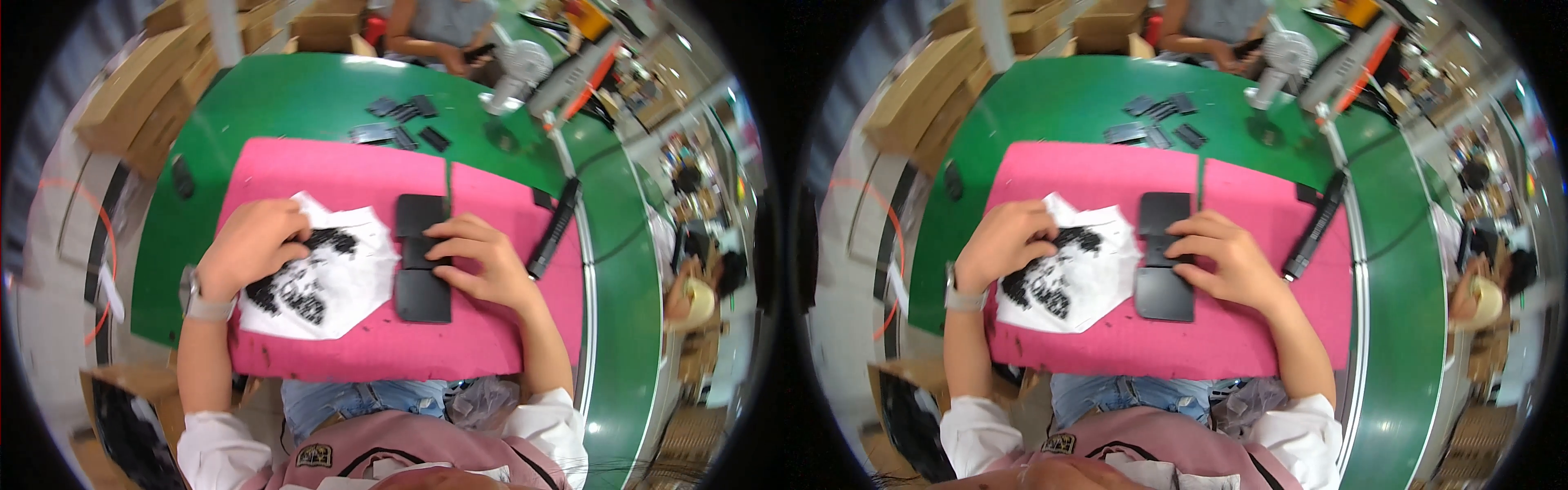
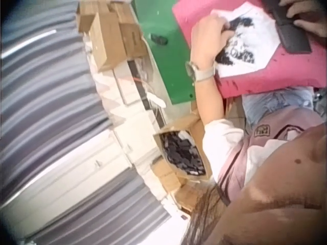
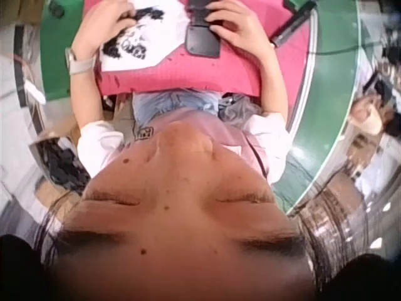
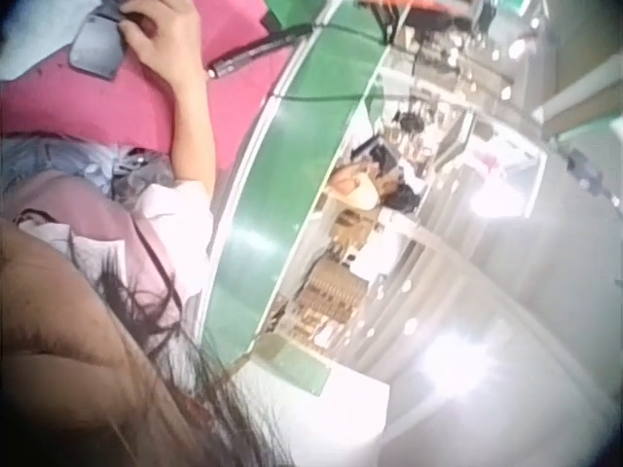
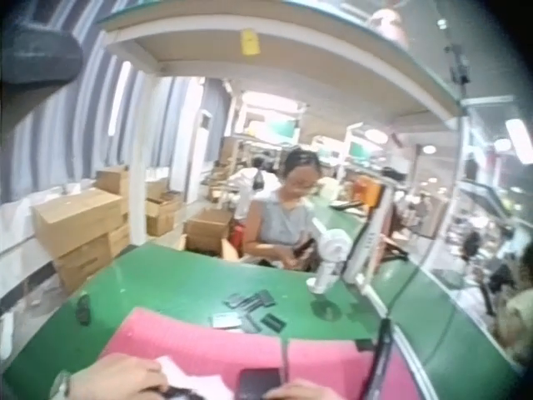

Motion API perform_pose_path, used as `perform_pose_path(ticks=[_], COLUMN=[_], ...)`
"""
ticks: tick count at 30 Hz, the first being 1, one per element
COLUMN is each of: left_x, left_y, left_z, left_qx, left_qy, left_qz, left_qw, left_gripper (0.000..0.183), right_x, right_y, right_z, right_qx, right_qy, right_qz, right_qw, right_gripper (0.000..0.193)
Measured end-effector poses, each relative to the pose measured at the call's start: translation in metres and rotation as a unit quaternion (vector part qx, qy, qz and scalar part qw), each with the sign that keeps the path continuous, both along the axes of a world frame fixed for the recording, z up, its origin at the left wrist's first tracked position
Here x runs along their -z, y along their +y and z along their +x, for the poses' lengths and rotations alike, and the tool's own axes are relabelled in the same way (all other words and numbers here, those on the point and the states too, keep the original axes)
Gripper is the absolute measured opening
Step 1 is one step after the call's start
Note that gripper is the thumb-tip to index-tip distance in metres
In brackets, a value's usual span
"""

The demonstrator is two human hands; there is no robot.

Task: Assembling small plastic components using an electric screwdriver.

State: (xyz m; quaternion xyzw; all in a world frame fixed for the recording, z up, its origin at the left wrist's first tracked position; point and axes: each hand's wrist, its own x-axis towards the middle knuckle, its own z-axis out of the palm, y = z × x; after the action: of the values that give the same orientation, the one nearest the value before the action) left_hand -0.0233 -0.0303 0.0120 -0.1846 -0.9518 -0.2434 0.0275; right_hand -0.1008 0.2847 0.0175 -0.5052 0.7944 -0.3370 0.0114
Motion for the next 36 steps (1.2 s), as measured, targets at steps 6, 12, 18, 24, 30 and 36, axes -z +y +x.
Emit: perform_pose_path(ticks=[6,12,18,24,30,36], left_x=[-0.007,-0.005,-0.008,-0.002,0.0,-0.008], left_y=[0.019,0.018,0.025,0.024,0.045,0.076], left_z=[-0.001,-0.002,0.0,-0.003,-0.014,-0.031], left_qx=[-0.038,-0.063,-0.071,-0.07,-0.082,-0.015], left_qy=[0.053,0.068,0.085,0.091,-0.11,-0.217], left_qz=[0.045,0.1,0.099,0.13,0.436,0.571], left_qw=[0.997,0.991,0.989,0.985,0.889,0.792], left_gripper=[0.013,0.009,0.007,0.009,0.012,0.017], right_x=[-0.019,-0.021,0.007,0.021,-0.01,-0.082], right_y=[0.034,0.1,0.114,0.11,0.063,-0.029], right_z=[-0.001,-0.026,-0.051,-0.071,-0.068,-0.051], right_qx=[0.142,0.582,0.606,0.569,0.301,-0.044], right_qy=[0.134,0.275,0.14,0.003,-0.351,-0.454], right_qz=[-0.063,0.097,0.214,0.037,-0.341,-0.526], right_qw=[0.979,0.759,0.753,0.822,0.819,0.718], right_gripper=[0.019,0.03,0.058,0.046,0.03,0.033])
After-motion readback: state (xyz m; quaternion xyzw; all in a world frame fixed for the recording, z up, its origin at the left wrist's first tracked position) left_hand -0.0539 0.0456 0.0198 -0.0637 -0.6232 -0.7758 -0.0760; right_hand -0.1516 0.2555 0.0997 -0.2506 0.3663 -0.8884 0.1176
